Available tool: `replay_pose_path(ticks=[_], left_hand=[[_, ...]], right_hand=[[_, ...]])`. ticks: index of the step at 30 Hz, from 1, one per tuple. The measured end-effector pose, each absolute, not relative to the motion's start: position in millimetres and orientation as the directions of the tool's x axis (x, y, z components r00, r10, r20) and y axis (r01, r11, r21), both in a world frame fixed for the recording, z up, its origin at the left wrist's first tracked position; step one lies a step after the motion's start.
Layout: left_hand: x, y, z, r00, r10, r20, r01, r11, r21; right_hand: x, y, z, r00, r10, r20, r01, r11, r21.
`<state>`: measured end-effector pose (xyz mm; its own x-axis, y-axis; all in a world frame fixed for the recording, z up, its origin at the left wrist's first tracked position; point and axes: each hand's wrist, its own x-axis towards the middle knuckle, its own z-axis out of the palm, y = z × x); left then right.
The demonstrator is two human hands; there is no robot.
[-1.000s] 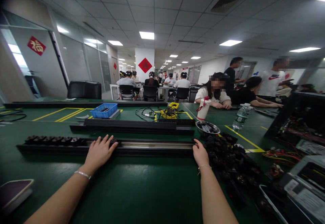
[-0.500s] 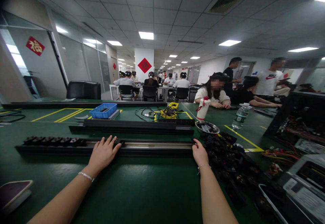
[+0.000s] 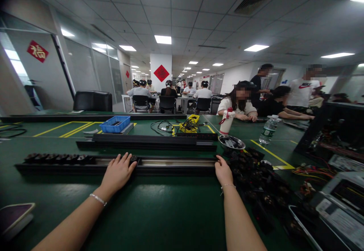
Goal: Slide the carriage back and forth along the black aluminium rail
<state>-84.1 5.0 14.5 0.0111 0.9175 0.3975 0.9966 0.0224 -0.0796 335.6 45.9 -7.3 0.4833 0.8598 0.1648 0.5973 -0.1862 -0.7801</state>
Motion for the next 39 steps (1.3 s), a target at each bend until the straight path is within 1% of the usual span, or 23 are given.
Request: replay_pose_path(ticks=[4,12,18,25,33,39], left_hand=[[-84.7,5.3,15.6,0.004,0.923,0.384,0.998,0.021,-0.062],[-86.1,6.1,14.2,0.007,0.916,0.402,1.0,-0.001,-0.016],[-87.3,6.7,12.1,0.023,0.911,0.412,1.0,-0.014,-0.025],[-84.9,6.3,12.8,0.025,0.909,0.415,0.999,-0.009,-0.04],[-84.2,6.0,13.3,0.067,0.917,0.393,0.998,-0.058,-0.034],[-82.7,6.5,12.7,0.102,0.9,0.424,0.994,-0.104,-0.019]], right_hand=[[335.2,45.2,-6.4,0.479,0.862,0.167,0.601,-0.183,-0.778],[334.8,44.6,-5.4,0.491,0.854,0.173,0.595,-0.184,-0.783],[335.0,44.6,-5.2,0.485,0.861,0.151,0.597,-0.2,-0.777],[337.2,48.3,-9.6,0.481,0.858,0.181,0.605,-0.176,-0.777],[338.9,48.3,-11.3,0.48,0.854,0.2,0.615,-0.166,-0.771],[337.2,47.4,-8.7,0.48,0.862,0.16,0.608,-0.196,-0.769]])
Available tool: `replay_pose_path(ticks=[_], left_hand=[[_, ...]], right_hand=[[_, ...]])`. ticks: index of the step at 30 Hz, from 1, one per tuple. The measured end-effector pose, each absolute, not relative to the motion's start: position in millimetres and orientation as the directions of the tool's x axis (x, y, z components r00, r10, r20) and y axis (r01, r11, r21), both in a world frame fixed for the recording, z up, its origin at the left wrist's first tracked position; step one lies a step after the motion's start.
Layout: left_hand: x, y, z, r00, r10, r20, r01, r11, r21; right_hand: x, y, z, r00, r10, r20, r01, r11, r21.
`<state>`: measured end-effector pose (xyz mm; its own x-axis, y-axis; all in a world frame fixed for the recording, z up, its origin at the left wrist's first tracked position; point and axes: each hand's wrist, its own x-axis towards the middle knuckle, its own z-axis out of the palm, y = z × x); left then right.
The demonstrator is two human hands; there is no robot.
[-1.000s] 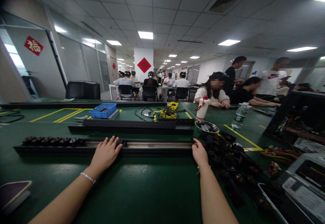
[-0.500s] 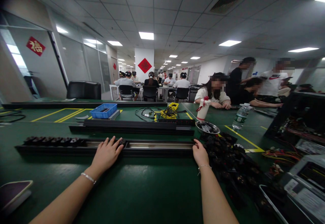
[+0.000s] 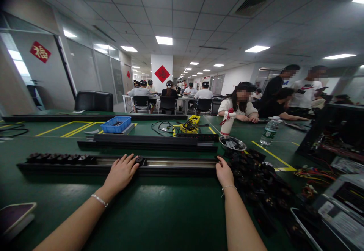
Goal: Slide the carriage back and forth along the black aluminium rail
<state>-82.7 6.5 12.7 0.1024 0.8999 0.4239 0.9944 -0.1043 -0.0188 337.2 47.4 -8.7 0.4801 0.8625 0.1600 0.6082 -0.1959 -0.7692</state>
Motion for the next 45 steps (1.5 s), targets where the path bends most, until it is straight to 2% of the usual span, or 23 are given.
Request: replay_pose_path(ticks=[16,45], left_hand=[[-82.4,5.9,12.8,0.151,0.87,0.47,0.986,-0.168,-0.006],[-80.4,2.6,16.1,0.144,0.904,0.402,0.986,-0.165,0.019]], right_hand=[[336.0,46.9,-7.3,0.484,0.862,0.151,0.58,-0.188,-0.792],[335.1,46.9,-8.2,0.487,0.856,0.177,0.583,-0.167,-0.795]])
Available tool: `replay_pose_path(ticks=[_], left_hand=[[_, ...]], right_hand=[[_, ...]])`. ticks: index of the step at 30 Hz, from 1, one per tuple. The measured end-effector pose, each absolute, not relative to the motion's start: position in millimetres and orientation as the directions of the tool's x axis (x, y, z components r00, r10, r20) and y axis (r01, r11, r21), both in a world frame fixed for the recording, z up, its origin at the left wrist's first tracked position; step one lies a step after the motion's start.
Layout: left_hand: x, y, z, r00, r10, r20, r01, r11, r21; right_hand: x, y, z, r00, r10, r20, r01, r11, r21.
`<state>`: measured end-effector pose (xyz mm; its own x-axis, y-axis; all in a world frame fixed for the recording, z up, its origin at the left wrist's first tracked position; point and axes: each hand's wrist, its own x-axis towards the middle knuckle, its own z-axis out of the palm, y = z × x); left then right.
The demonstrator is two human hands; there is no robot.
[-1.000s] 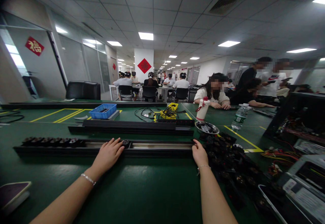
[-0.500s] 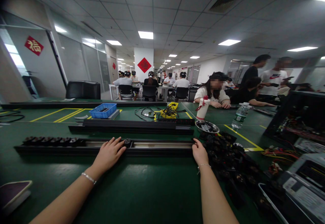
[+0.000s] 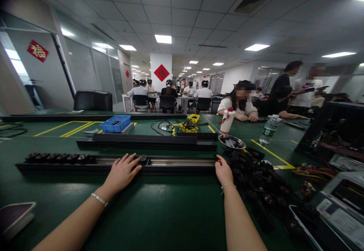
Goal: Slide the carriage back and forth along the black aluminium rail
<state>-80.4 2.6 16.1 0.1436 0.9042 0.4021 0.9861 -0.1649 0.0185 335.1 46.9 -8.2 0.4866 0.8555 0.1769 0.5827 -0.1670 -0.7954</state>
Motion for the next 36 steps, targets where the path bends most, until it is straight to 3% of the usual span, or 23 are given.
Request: replay_pose_path(ticks=[8,19,36], left_hand=[[-79,4,13,0.141,0.913,0.382,0.986,-0.163,0.025],[-65,0,11,0.224,0.85,0.476,0.962,-0.271,0.031],[-65,-2,15,0.222,0.88,0.42,0.96,-0.272,0.064]], right_hand=[[334,44,-5,0.485,0.858,0.169,0.601,-0.186,-0.777],[333,43,-3,0.48,0.86,0.171,0.605,-0.184,-0.775],[332,43,-4,0.49,0.85,0.192,0.623,-0.188,-0.759]])
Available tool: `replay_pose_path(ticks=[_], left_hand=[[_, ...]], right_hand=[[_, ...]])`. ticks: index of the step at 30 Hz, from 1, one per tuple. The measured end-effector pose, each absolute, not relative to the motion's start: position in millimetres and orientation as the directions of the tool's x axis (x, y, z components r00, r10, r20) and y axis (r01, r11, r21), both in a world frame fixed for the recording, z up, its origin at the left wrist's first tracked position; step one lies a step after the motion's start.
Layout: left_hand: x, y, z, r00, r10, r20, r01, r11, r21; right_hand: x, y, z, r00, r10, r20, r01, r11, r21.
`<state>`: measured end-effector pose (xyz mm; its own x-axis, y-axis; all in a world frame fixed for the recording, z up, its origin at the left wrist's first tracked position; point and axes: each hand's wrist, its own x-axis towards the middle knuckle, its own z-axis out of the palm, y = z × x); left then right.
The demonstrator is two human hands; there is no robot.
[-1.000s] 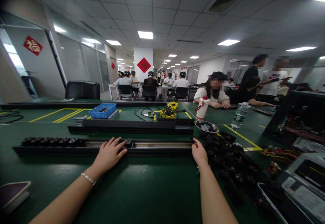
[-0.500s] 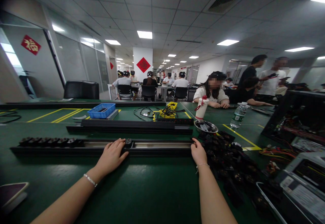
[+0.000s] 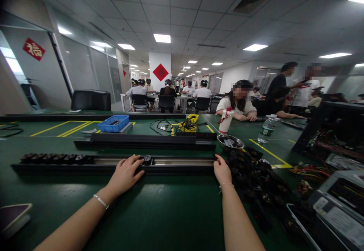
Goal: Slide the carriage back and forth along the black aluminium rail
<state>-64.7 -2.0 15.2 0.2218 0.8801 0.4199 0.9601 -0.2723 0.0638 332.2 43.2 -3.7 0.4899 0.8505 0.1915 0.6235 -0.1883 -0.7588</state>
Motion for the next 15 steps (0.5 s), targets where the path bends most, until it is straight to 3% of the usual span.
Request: replay_pose_path(ticks=[15], left_hand=[[-65.5,-1.2,12.7,0.235,0.881,0.411,0.957,-0.284,0.062]], right_hand=[[329.9,40.8,-3.4,0.512,0.833,0.21,0.62,-0.189,-0.761]])
